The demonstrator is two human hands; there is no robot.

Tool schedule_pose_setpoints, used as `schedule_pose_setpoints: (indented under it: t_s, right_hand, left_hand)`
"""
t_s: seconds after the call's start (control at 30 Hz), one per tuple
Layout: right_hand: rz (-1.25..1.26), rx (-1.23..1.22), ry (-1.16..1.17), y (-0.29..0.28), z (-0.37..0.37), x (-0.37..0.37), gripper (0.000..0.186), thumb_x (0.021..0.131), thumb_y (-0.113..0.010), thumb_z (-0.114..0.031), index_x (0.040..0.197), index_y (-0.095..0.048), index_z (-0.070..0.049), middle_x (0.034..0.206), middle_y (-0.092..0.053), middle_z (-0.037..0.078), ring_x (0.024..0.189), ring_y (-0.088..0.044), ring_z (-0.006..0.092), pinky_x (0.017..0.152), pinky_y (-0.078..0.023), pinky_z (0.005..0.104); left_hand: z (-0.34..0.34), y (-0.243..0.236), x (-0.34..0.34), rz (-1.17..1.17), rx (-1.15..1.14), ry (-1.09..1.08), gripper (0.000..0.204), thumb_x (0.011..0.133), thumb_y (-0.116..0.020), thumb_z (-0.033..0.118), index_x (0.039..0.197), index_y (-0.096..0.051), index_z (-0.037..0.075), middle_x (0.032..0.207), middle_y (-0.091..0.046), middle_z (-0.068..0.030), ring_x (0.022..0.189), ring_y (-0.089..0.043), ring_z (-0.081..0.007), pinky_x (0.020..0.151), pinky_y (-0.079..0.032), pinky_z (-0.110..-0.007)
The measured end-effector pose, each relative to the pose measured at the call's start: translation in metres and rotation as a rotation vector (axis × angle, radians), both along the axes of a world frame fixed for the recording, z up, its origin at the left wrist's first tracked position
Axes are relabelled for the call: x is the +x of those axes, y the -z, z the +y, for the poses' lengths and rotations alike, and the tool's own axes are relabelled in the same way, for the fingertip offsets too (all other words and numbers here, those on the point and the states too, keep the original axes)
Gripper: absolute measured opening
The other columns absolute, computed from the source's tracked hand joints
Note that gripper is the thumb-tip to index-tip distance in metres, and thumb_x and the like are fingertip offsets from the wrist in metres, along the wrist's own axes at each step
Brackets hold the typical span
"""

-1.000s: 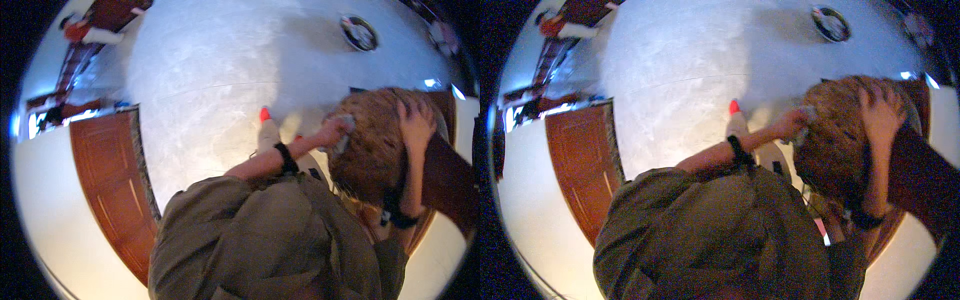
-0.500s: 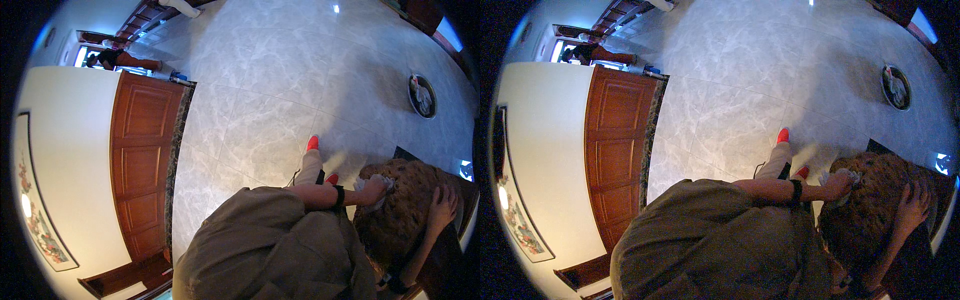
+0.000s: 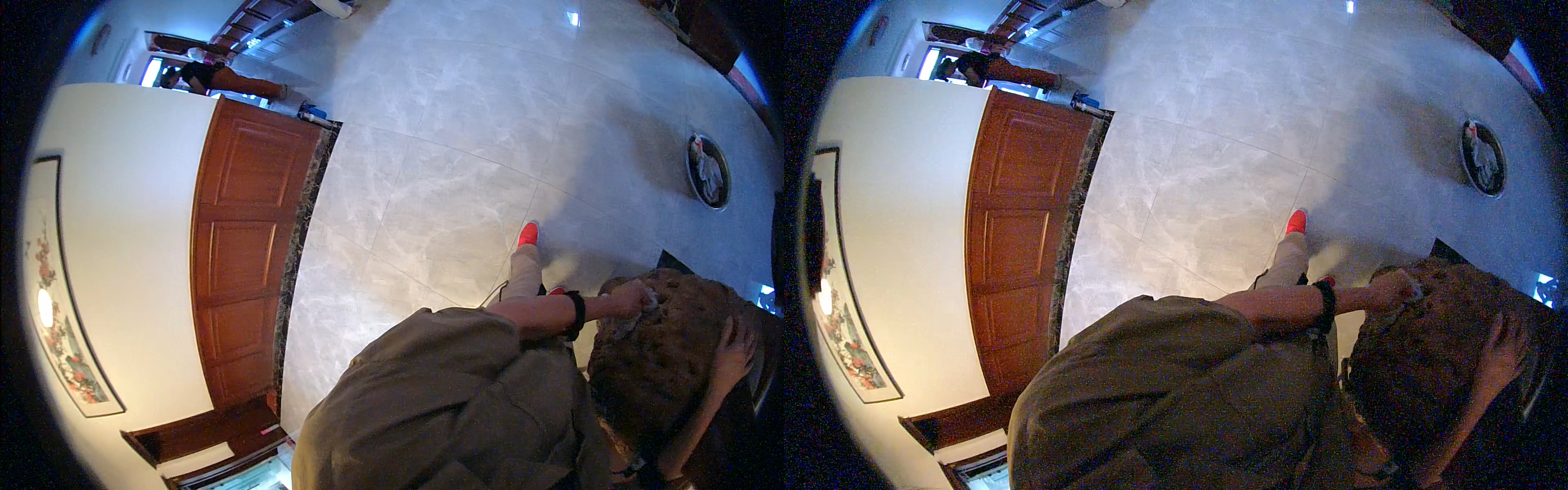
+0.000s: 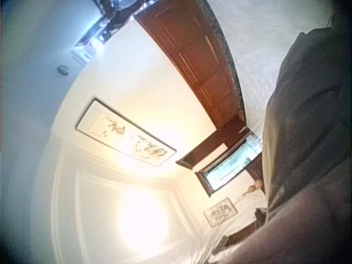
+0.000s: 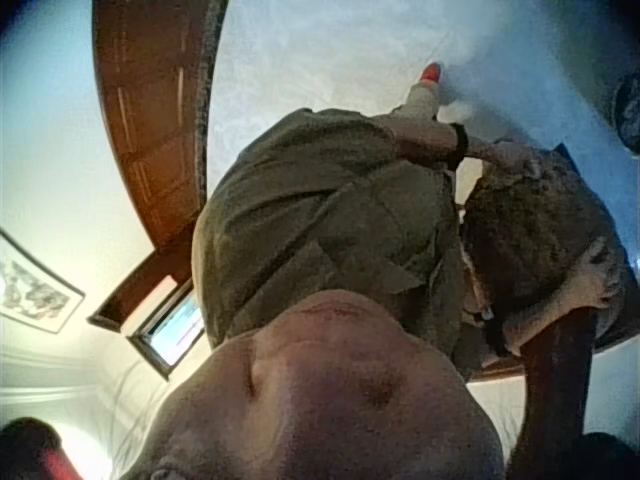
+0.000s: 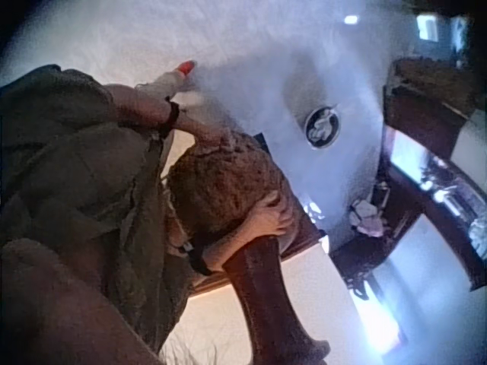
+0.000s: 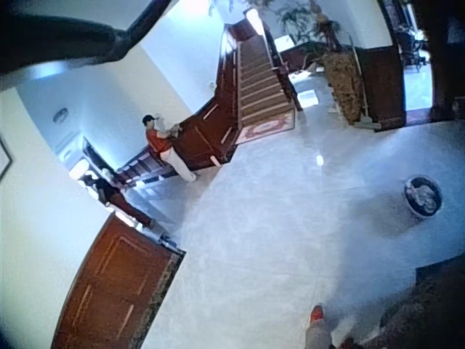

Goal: The person wipes a large wooden sculpture with a white cloth, moving around it to clean different sides. They then walk to a nearby wooden cabinet and wipe its surface and frame with the same cloth.

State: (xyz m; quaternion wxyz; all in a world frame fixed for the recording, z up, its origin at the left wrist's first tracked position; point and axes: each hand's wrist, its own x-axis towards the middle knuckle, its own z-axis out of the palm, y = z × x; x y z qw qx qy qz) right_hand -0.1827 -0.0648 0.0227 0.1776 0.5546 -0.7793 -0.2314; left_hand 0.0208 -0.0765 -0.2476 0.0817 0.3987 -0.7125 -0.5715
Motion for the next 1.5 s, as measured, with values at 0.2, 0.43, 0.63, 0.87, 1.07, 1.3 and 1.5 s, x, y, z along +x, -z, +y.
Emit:
schedule_pose_setpoints:
  t_s: [0.2,0.43,0.63,0.87,1.07,1.3,1.5]
  right_hand:
    - [0.0,-0.062,-0.139,0.017,0.001,-0.028,0.04,0.096,-0.044,-0.045,0.12,-0.061,-0.017,0.127,-0.056,0.008,0.12,-0.049,0.0285,0.099,-0.039,0.0483]
    - [-0.08,-0.17,-0.348,-0.047,0.01,-0.011,0.035,0.086,-0.06,-0.042,0.106,-0.067,-0.015,0.108,-0.065,0.012,0.101,-0.059,0.0338,0.093,-0.045,0.0425]
    - [-0.146,-0.176,-0.127,-0.022,-0.02,0.018,0.043,0.085,-0.054,-0.053,0.111,-0.065,-0.02,0.122,-0.058,0.008,0.121,-0.046,0.0333,0.099,-0.033,0.0577]
    - [-0.261,-0.163,-0.178,-0.027,-0.019,0.021,0.037,0.085,-0.059,-0.048,0.108,-0.066,-0.02,0.119,-0.059,0.006,0.12,-0.047,0.0334,0.1,-0.035,0.0526]
    - [-0.28,-0.152,-0.238,-0.025,-0.029,0.012,0.03,0.084,-0.062,-0.04,0.104,-0.067,-0.018,0.115,-0.062,0.008,0.116,-0.051,0.032,0.101,-0.037,0.0464]
    - [-0.287,-0.167,-0.3,-0.019,-0.026,0.01,0.028,0.085,-0.063,-0.038,0.104,-0.067,-0.018,0.114,-0.062,0.008,0.11,-0.055,0.0311,0.1,-0.039,0.0455]
    - [-0.279,-0.143,-0.289,-0.023,-0.025,0.017,0.029,0.084,-0.063,-0.036,0.105,-0.067,-0.015,0.114,-0.062,0.009,0.109,-0.056,0.0305,0.097,-0.042,0.0429]
  left_hand:
    - [0.016,-0.023,-0.006,0.103,-0.237,-0.082,0.022,0.072,-0.064,0.009,0.093,-0.07,0.011,0.08,-0.067,-0.0115,0.075,-0.063,-0.0245,0.072,-0.05,-0.039]
    - [0.054,-0.044,-0.049,0.656,-0.007,-0.418,0.02,0.086,-0.059,0.012,0.103,-0.067,0.008,0.098,-0.067,-0.0079,0.09,-0.061,-0.0201,0.084,-0.048,-0.034]
    - [-0.001,-0.05,0.035,0.138,-0.454,0.0,0.036,0.087,-0.05,0.012,0.12,-0.062,0.02,0.1,-0.067,-0.0133,0.084,-0.066,-0.0315,0.074,-0.052,-0.044]
    - [-0.016,-0.02,0.024,0.071,0.018,-0.281,0.032,0.088,-0.049,0.023,0.115,-0.063,0.03,0.095,-0.065,-0.015,0.084,-0.062,-0.0371,0.071,-0.05,-0.048]
    - [-0.019,-0.039,0.002,-0.013,-0.198,-0.088,0.036,0.085,-0.051,0.021,0.119,-0.062,0.027,0.103,-0.065,-0.0121,0.088,-0.064,-0.0345,0.077,-0.051,-0.045]
    - [-0.014,-0.042,0.0,0.212,-0.106,-0.224,0.034,0.085,-0.048,0.019,0.115,-0.064,0.025,0.099,-0.062,-0.0122,0.092,-0.061,-0.0341,0.076,-0.049,-0.047]
    - [-0.016,-0.036,0.008,0.094,-0.199,-0.104,0.034,0.082,-0.051,0.02,0.113,-0.065,0.019,0.102,-0.063,-0.0132,0.094,-0.061,-0.0351,0.076,-0.051,-0.046]
